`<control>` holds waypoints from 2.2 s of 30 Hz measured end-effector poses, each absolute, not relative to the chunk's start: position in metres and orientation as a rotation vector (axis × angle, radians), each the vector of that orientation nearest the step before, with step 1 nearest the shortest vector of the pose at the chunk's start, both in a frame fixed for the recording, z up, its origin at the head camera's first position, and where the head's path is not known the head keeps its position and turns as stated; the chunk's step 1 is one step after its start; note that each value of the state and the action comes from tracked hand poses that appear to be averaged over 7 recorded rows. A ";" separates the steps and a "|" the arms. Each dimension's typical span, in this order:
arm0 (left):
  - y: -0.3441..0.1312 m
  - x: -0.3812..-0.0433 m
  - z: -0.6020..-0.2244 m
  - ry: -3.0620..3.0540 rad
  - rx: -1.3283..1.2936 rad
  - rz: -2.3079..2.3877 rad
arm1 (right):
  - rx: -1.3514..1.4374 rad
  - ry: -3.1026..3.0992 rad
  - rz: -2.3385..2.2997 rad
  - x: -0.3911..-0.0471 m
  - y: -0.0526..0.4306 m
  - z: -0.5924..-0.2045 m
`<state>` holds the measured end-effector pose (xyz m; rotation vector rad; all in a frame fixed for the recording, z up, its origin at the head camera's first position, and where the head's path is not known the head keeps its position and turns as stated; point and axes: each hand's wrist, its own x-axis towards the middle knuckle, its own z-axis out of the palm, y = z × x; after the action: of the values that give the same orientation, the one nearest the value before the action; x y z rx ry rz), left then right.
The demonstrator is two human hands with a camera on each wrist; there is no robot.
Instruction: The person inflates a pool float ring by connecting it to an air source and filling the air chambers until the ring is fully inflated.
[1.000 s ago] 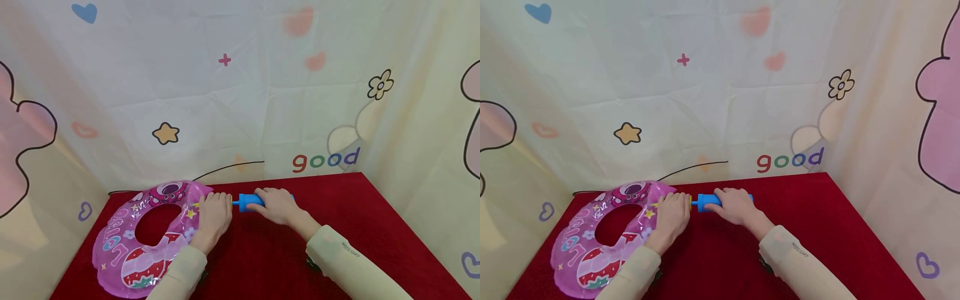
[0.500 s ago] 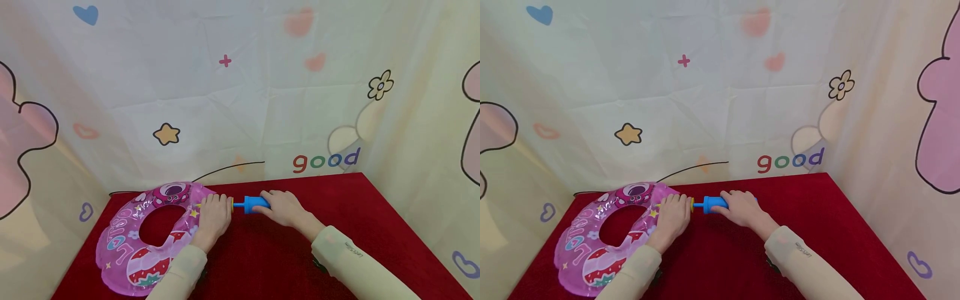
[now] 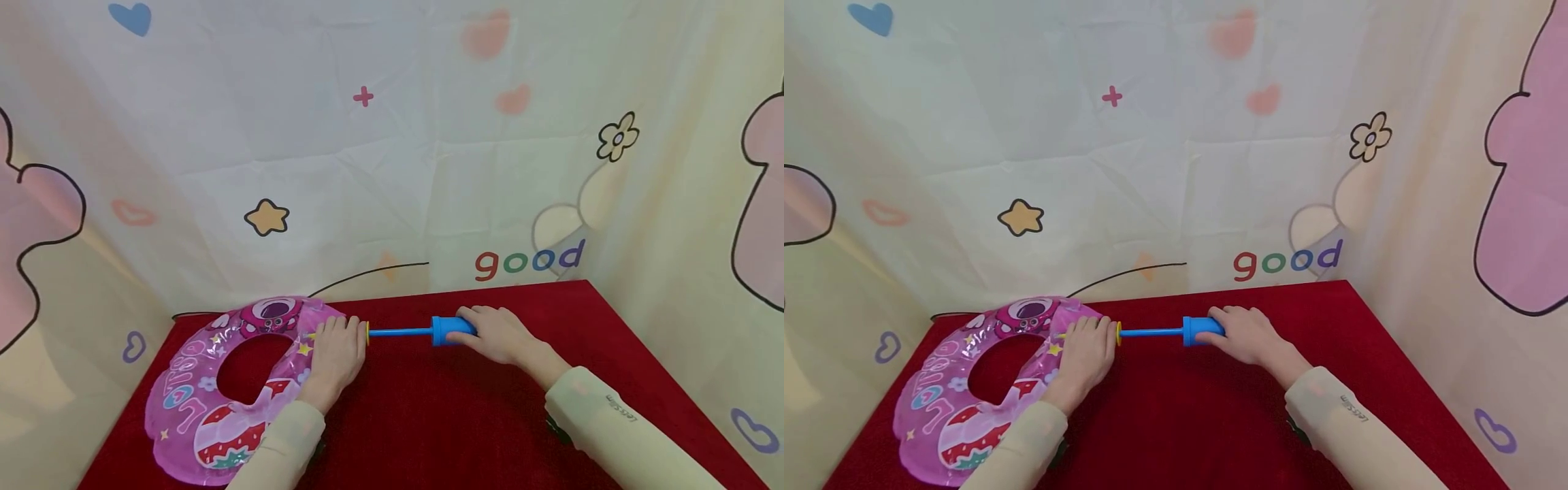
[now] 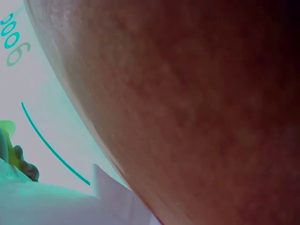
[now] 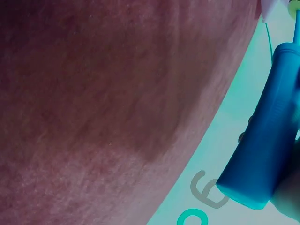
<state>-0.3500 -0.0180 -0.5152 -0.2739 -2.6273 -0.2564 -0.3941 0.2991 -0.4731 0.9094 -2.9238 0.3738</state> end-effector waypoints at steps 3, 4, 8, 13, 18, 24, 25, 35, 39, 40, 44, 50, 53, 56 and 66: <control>-0.016 -0.349 -0.511 -2.605 -0.283 -0.264 | 0.919 -2.891 0.350 -0.393 0.293 -0.469; -0.015 -0.349 -0.510 -2.599 -0.281 -0.260 | 0.920 -2.882 0.343 -0.392 0.290 -0.468; -0.009 -0.349 -0.505 -2.601 -0.256 -0.238 | 0.923 -2.863 0.316 -0.389 0.274 -0.469; -0.002 -0.349 -0.503 -2.615 -0.229 -0.232 | 0.919 -2.867 0.300 -0.387 0.251 -0.470; 0.005 -0.348 -0.501 -2.613 -0.215 -0.234 | 0.919 -2.871 0.274 -0.384 0.228 -0.466; 0.009 -0.348 -0.501 -2.591 -0.233 -0.225 | 0.938 -2.848 0.266 -0.382 0.210 -0.463; 0.008 -0.348 -0.501 -2.593 -0.240 -0.225 | 0.936 -2.849 0.264 -0.381 0.210 -0.463; -0.009 -0.348 -0.511 -2.684 -0.278 -0.295 | 0.942 -2.853 0.280 -0.390 0.244 -0.481; -0.020 -0.349 -0.511 -2.693 -0.281 -0.311 | 0.950 -2.836 0.316 -0.393 0.266 -0.482; -0.022 -0.349 -0.511 -2.689 -0.286 -0.315 | 0.951 -2.833 0.330 -0.393 0.272 -0.482; -0.031 -0.349 -0.508 -2.676 -0.279 -0.321 | 0.931 -2.833 0.354 -0.397 0.291 -0.479; -0.033 -0.347 -0.506 -2.693 -0.273 -0.338 | 0.930 -2.849 0.330 -0.399 0.305 -0.477; -0.030 -0.347 -0.506 -2.692 -0.263 -0.305 | 0.952 -2.834 0.301 -0.397 0.301 -0.476; -0.024 -0.347 -0.507 -2.681 -0.231 -0.269 | 0.958 -2.831 0.280 -0.396 0.294 -0.474; -0.010 -0.341 -0.505 -2.696 -0.172 -0.320 | 0.973 -2.822 0.248 -0.389 0.255 -0.472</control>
<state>-0.3407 -0.0100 -0.5047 -0.1719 -2.6956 -0.3203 -0.3890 0.2547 -0.4719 0.9733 -2.8217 0.2477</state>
